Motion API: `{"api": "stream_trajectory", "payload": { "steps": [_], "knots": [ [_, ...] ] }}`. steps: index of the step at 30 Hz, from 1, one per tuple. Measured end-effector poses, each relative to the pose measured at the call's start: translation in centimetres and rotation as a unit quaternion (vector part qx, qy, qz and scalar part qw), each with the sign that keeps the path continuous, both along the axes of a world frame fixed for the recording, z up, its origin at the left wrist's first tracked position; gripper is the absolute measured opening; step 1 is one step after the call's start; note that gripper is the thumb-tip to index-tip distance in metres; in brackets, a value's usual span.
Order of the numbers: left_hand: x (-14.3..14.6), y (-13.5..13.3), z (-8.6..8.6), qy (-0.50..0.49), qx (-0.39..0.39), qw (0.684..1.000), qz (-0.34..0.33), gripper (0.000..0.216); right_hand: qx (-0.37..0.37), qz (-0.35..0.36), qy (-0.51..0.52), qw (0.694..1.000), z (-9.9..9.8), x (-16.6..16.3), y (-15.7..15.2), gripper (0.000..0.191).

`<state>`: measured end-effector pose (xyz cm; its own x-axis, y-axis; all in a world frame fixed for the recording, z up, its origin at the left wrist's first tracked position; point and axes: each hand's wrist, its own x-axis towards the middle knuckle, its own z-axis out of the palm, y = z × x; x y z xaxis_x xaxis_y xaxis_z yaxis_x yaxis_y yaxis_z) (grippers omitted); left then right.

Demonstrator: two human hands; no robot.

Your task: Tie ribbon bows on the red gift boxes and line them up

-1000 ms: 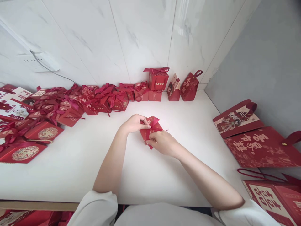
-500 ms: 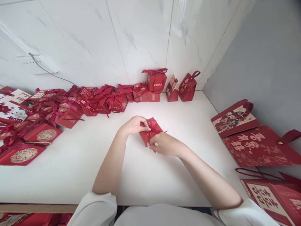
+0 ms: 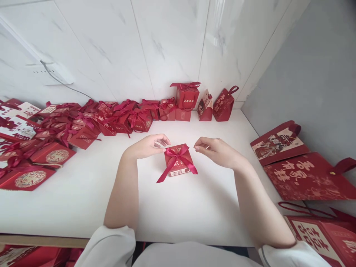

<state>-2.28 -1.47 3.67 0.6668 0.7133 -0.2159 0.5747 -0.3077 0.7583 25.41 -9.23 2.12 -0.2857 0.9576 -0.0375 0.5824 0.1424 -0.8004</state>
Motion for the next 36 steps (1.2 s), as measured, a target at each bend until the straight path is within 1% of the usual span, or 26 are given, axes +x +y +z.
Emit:
{"api": "stream_trajectory", "payload": {
  "steps": [2, 4, 5, 8, 11, 14, 18, 21, 24, 26, 30, 34, 36],
  "knots": [
    [0.1, -0.2, 0.3, 0.021, 0.017, 0.999, -0.036, 0.028, 0.033, -0.012, 0.016, 0.999, -0.9, -0.6, 0.5, 0.023],
    [0.3, -0.3, 0.4, 0.028, 0.023, 0.997, -0.073, 0.028, 0.055, -0.011, 0.066, 0.996, -1.7, -1.4, 0.9, 0.027],
    [0.4, -0.4, 0.4, 0.028, 0.022, 0.996, -0.081, 0.028, 0.052, -0.010, 0.098, 0.994, -2.0, -1.8, 1.1, 0.030],
    [0.6, -0.3, 0.0, 0.042, 0.036, 0.996, -0.073, 0.025, -0.007, 0.014, 0.193, 0.981, -3.1, -2.7, 1.8, 0.038],
    [0.6, -0.3, -0.5, 0.084, 0.058, 0.993, -0.056, 0.030, -0.053, 0.036, 0.232, 0.971, -4.1, -3.0, 2.3, 0.039],
    [0.7, -0.4, -0.5, 0.090, 0.049, 0.993, -0.063, 0.030, -0.067, 0.056, 0.229, 0.969, -4.3, -2.8, 2.4, 0.039],
    [1.0, -0.9, -0.2, 0.070, 0.010, 0.995, -0.066, 0.028, -0.104, 0.096, 0.187, 0.972, -3.5, -2.6, 1.9, 0.042],
    [1.3, -1.0, -0.2, 0.061, -0.027, 0.996, -0.052, 0.028, -0.095, 0.093, 0.152, 0.979, -2.8, -2.7, 1.6, 0.044],
    [1.6, -0.9, -0.4, 0.032, -0.053, 0.997, -0.050, 0.027, -0.096, 0.121, 0.140, 0.978, -2.5, -2.8, 1.4, 0.044],
    [1.9, -0.8, -0.6, 0.019, -0.055, 0.997, -0.047, 0.029, -0.105, 0.141, 0.140, 0.974, -2.5, -2.8, 1.4, 0.044],
    [2.5, -0.8, -0.8, 0.010, -0.023, 0.999, -0.026, 0.038, -0.126, 0.135, 0.153, 0.971, -2.5, -2.9, 1.5, 0.049],
    [2.5, -0.8, -0.9, 0.016, -0.023, 0.999, -0.045, 0.034, -0.115, 0.140, 0.137, 0.974, -2.4, -2.9, 1.6, 0.046],
    [2.3, -0.7, -1.0, 0.011, -0.029, 0.999, -0.036, 0.031, -0.110, 0.124, 0.134, 0.977, -2.5, -2.8, 1.6, 0.044]
  ]
}}
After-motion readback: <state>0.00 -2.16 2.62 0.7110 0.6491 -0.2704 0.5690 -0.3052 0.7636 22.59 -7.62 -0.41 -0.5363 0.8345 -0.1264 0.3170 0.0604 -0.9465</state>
